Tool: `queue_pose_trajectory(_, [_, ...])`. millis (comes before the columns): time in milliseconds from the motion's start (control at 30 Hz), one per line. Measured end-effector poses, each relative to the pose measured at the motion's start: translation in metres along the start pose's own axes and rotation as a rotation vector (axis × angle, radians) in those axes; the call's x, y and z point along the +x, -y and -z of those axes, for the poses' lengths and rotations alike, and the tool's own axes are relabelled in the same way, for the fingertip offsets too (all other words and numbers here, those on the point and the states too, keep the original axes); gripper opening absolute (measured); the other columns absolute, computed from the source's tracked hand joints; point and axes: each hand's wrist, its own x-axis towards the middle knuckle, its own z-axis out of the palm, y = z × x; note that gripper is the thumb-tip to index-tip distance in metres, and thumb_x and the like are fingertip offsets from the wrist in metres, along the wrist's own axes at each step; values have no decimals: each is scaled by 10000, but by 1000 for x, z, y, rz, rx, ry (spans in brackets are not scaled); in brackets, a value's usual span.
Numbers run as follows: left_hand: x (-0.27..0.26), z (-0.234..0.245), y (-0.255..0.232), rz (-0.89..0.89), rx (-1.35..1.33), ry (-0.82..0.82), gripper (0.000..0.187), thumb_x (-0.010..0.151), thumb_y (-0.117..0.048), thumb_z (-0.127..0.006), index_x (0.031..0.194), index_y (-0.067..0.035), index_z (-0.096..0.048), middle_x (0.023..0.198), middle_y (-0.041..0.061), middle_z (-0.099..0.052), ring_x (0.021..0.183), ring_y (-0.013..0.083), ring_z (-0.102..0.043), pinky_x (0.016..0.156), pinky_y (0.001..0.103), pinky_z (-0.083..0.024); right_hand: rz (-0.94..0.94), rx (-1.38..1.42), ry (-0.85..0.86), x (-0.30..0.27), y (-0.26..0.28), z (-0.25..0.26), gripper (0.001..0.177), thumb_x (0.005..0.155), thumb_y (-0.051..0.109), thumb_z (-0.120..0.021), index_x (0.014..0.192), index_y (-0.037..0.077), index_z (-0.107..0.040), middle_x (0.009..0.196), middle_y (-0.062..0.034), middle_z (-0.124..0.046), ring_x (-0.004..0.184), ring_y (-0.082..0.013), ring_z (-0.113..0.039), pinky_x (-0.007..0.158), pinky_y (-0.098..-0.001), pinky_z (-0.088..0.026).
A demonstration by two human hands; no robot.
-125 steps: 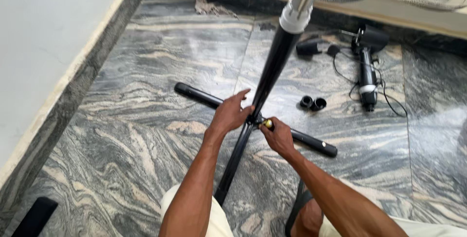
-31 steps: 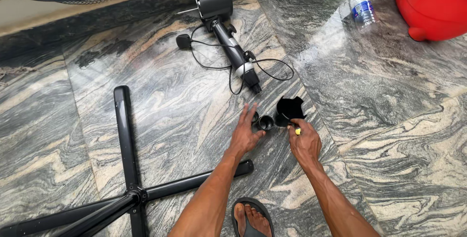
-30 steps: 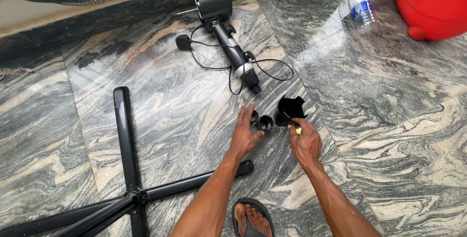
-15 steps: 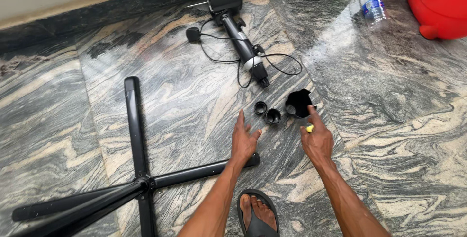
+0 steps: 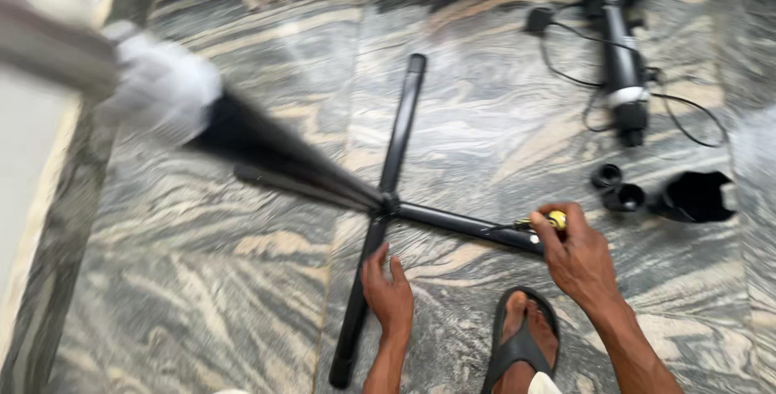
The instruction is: The person assembles a metal stand by attaching a central hub to a cross-shaped base and inserting a vertical pole. They use a screwdriver to tighten screws and connect the components together.
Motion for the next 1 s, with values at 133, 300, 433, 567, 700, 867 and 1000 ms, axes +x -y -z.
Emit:
queue_pose_trajectory(133, [27,16,30,-124,204,93,535,865,-108,-726,1364,-21,-553,1328,180,-538,1272,388,-454,1071,511,-371,101,94,218,-7,50,-43,302,966,307,-659,1182,97,-632,880,-136,-785,813,-218,-780,703,-351,-633])
queue_pose_trajectory(300, [38,25,52,-206,308,113,526,844,-69,-711,1357,-65,-595,1296,137,-587,1221,357,-517,1048,489,-427,406,18,222,-14,63,-102,369,870,274,-744,1181,82,-697,951,-139,-777,766,-226,-758,668,-367,-640])
queue_pose_trajectory(433, [39,33,60,-124,297,160,510,860,-116,-744,1355,-173,-635,1232,89,-608,1164,324,-529,1024,516,-414,512,-35,235,-12,66,-132,365,895,254,-736,1197,56,-686,989,-157,-761,784,-225,-755,669,-360,-645])
queue_pose_trajectory(567, [41,34,64,21,209,187,487,866,-132,-765,1331,-230,-662,1221,41,-615,1166,296,-531,1040,519,-396,461,-127,280,-4,74,-145,383,923,275,-713,1230,52,-661,948,-156,-771,727,-241,-756,623,-365,-639])
queue_pose_trajectory(700, [50,27,64,182,175,227,472,850,-172,-787,1297,-284,-687,1207,-14,-633,1153,240,-563,1115,478,-380,511,-197,303,-1,80,-154,411,924,283,-702,1249,39,-643,935,-184,-763,718,-242,-760,612,-353,-647])
queue_pose_trajectory(867, [45,25,61,208,167,158,485,844,-176,-798,1294,-320,-688,1267,-5,-614,1222,248,-527,1143,493,-345,501,-236,272,4,83,-167,433,932,292,-693,1269,28,-625,911,-203,-762,707,-252,-764,578,-363,-651])
queue_pose_trajectory(1000, [37,30,56,271,122,175,511,878,-170,-770,1349,-325,-649,1282,-5,-616,1249,247,-517,1148,506,-336,548,-242,249,8,82,-172,424,933,290,-701,1249,14,-638,934,-215,-761,736,-271,-771,610,-363,-658])
